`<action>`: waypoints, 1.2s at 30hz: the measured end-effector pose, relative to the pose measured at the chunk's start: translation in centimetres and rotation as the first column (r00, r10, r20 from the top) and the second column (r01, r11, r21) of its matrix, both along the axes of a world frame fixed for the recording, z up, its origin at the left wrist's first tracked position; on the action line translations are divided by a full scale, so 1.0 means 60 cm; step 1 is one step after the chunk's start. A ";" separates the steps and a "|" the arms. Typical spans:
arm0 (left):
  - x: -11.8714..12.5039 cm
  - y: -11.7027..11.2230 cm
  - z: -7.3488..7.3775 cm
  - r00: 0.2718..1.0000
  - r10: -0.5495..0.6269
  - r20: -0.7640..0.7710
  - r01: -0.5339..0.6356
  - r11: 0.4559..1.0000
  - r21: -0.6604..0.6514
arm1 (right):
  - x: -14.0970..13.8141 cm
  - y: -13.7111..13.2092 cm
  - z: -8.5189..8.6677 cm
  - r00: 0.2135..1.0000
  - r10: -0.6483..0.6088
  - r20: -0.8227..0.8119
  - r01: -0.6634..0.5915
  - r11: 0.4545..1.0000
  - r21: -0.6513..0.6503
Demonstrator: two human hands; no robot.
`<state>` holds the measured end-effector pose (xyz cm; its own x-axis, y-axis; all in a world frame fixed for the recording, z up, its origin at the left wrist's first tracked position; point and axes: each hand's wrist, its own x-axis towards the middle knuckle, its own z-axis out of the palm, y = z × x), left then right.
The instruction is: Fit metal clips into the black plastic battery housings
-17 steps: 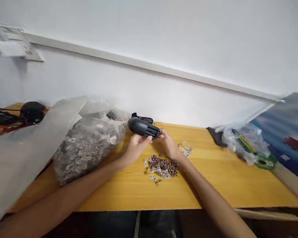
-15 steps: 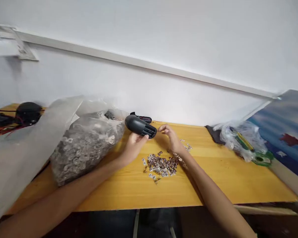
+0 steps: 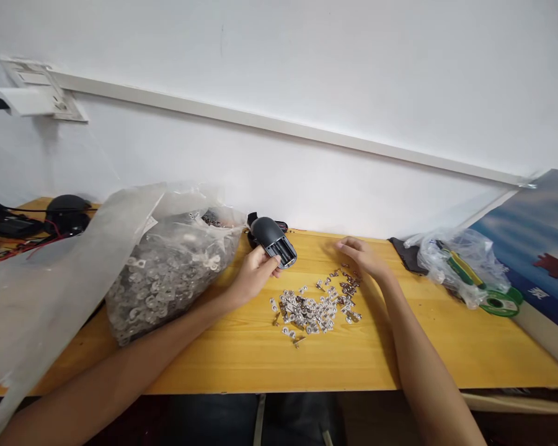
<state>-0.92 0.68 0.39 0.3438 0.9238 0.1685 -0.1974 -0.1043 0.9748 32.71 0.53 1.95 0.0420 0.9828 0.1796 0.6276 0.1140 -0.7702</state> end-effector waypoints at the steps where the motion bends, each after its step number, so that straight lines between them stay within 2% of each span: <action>1: 0.001 0.000 -0.001 1.000 -0.016 -0.011 0.016 1.000 0.011 | -0.019 0.001 0.001 1.000 -0.005 -0.014 0.006 0.999 0.034; 4: 0.002 0.001 -0.004 0.997 -0.023 -0.077 0.027 0.998 0.060 | -0.099 0.000 0.001 0.981 0.077 -0.177 -0.058 0.992 0.111; 7: 0.002 -0.003 -0.008 0.978 0.030 -0.205 0.008 0.983 0.184 | -0.189 -0.014 -0.005 0.906 0.229 -0.357 -0.211 0.973 0.089; 9: 0.000 -0.008 -0.011 0.945 0.076 -0.317 0.019 0.958 0.287 | -0.236 -0.028 -0.010 0.890 0.295 -0.348 -0.274 0.955 0.109; 11: -0.002 -0.013 -0.013 0.909 0.099 -0.406 0.064 0.927 0.368 | -0.261 -0.038 -0.011 0.918 0.294 -0.267 -0.252 0.951 0.180; 13: -0.007 -0.014 -0.014 0.894 0.121 -0.432 0.097 0.889 0.448 | -0.257 -0.038 -0.010 0.956 0.213 -0.203 -0.155 0.951 0.267; 15: -0.014 -0.009 -0.011 0.879 0.228 -0.419 0.080 0.797 0.599 | -0.223 -0.027 -0.007 0.979 0.072 -0.192 -0.003 0.942 0.335; 18: -0.026 0.009 -0.003 0.801 0.455 -0.388 0.100 0.537 0.837 | -0.130 -0.004 -0.001 0.970 -0.190 -0.152 0.233 0.904 0.359; 19: -0.030 0.015 0.000 0.769 0.507 -0.389 0.137 0.464 0.875 | -0.094 0.002 0.000 0.957 -0.273 -0.093 0.289 0.894 0.343; 20: -0.033 0.021 0.003 0.734 0.549 -0.400 0.170 0.422 0.891 | -0.059 0.005 0.000 0.938 -0.346 -0.008 0.331 0.889 0.318; 21: -0.035 0.025 0.004 0.692 0.587 -0.419 0.190 0.412 0.891 | -0.026 0.006 -0.001 0.917 -0.387 0.097 0.347 0.893 0.287; 22: -0.036 0.029 0.005 0.640 0.626 -0.444 0.197 0.425 0.883 | 0.004 0.004 -0.004 0.893 -0.407 0.191 0.355 0.899 0.257; 25: -0.035 0.034 0.003 0.455 0.704 -0.545 0.180 0.527 0.830 | 0.064 -0.005 -0.017 0.833 -0.400 0.383 0.369 0.917 0.154; 27: -0.033 0.036 -0.002 0.386 0.700 -0.601 0.188 0.578 0.794 | 0.081 -0.009 -0.027 0.807 -0.390 0.444 0.388 0.916 0.101; 30: -0.033 0.042 -0.012 0.417 0.651 -0.634 0.201 0.614 0.763 | 0.083 -0.010 -0.036 0.750 -0.417 0.513 0.424 0.899 0.109; 33: -0.035 0.053 -0.023 0.488 0.600 -0.634 0.190 0.637 0.748 | 0.059 -0.006 -0.030 0.706 -0.463 0.535 0.395 0.885 0.246; 35: -0.037 0.059 -0.029 0.545 0.556 -0.628 0.201 0.640 0.742 | 0.025 -0.006 -0.017 0.768 -0.409 0.493 0.273 0.905 0.325; 36: -0.038 0.061 -0.031 0.578 0.529 -0.622 0.213 0.637 0.741 | 0.004 -0.007 -0.010 0.818 -0.338 0.466 0.186 0.922 0.341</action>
